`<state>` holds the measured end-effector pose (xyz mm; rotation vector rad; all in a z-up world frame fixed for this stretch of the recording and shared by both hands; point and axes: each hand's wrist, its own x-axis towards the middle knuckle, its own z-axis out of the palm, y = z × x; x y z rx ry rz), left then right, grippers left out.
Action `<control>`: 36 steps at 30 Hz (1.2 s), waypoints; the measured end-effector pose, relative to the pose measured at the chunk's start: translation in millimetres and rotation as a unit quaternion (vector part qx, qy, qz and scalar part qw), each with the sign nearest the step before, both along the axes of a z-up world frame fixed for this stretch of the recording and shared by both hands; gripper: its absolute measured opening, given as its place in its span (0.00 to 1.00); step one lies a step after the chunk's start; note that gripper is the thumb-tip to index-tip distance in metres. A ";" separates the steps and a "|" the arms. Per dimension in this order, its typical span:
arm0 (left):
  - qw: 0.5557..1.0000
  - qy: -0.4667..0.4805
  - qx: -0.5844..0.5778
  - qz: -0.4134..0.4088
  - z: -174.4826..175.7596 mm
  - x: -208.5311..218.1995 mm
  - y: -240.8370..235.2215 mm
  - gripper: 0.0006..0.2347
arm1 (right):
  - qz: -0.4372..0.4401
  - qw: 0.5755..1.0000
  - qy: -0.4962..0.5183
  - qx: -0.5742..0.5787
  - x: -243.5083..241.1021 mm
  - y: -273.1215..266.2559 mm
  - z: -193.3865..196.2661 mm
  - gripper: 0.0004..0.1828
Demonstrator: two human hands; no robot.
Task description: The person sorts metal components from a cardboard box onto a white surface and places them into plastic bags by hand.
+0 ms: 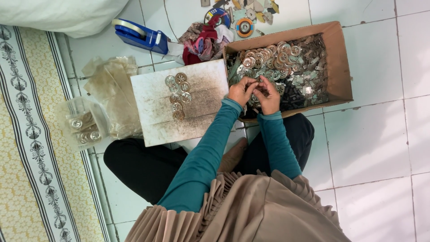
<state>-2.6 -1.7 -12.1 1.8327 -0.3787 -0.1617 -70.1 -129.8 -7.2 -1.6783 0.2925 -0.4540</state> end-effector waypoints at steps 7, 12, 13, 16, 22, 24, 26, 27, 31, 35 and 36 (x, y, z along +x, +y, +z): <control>1.000 -0.014 -0.004 -0.001 10.6 0.2 0.8 0.06 | -0.007 0.999 0.013 0.043 -1.5 0.8 6.5 0.30; 1.000 -0.017 -0.026 -0.005 10.9 1.8 2.7 0.05 | -0.039 0.996 -0.005 0.078 -2.5 -0.8 12.2 0.21; 1.000 -0.017 -0.025 -0.005 11.4 1.2 2.5 0.05 | -0.039 0.996 -0.004 0.078 -2.5 -0.2 9.9 0.21; 1.000 -0.017 -0.024 0.003 13.7 1.6 3.0 0.05 | -0.013 0.997 -0.003 0.077 -0.8 0.7 5.6 0.26; 1.000 -0.018 -0.025 0.004 11.1 3.5 3.6 0.05 | -0.004 0.995 -0.009 0.102 -1.1 -0.3 8.2 0.26; 1.000 -0.013 -0.015 0.000 9.4 5.0 3.6 0.04 | -0.025 0.996 -0.009 0.091 -2.0 2.3 13.5 0.25; 1.000 -0.011 -0.011 0.001 7.3 4.8 3.2 0.05 | -0.025 0.995 -0.013 0.099 -3.3 0.9 11.5 0.25; 1.000 -0.011 -0.007 0.004 6.4 5.3 3.1 0.06 | -0.026 0.994 -0.017 0.108 -3.4 0.3 10.5 0.25; 1.000 0.000 -0.011 -0.006 23.7 3.4 6.2 0.10 | -0.052 0.994 -0.010 0.098 -3.1 -1.6 2.5 0.25; 0.999 -0.044 0.004 -0.023 28.6 6.4 6.3 0.12 | -0.105 0.994 -0.011 0.027 -3.6 -4.4 -1.6 0.26; 0.997 -0.059 0.016 -0.038 33.1 6.0 7.8 0.11 | -0.108 0.994 -0.027 0.012 -3.7 -4.4 -1.6 0.26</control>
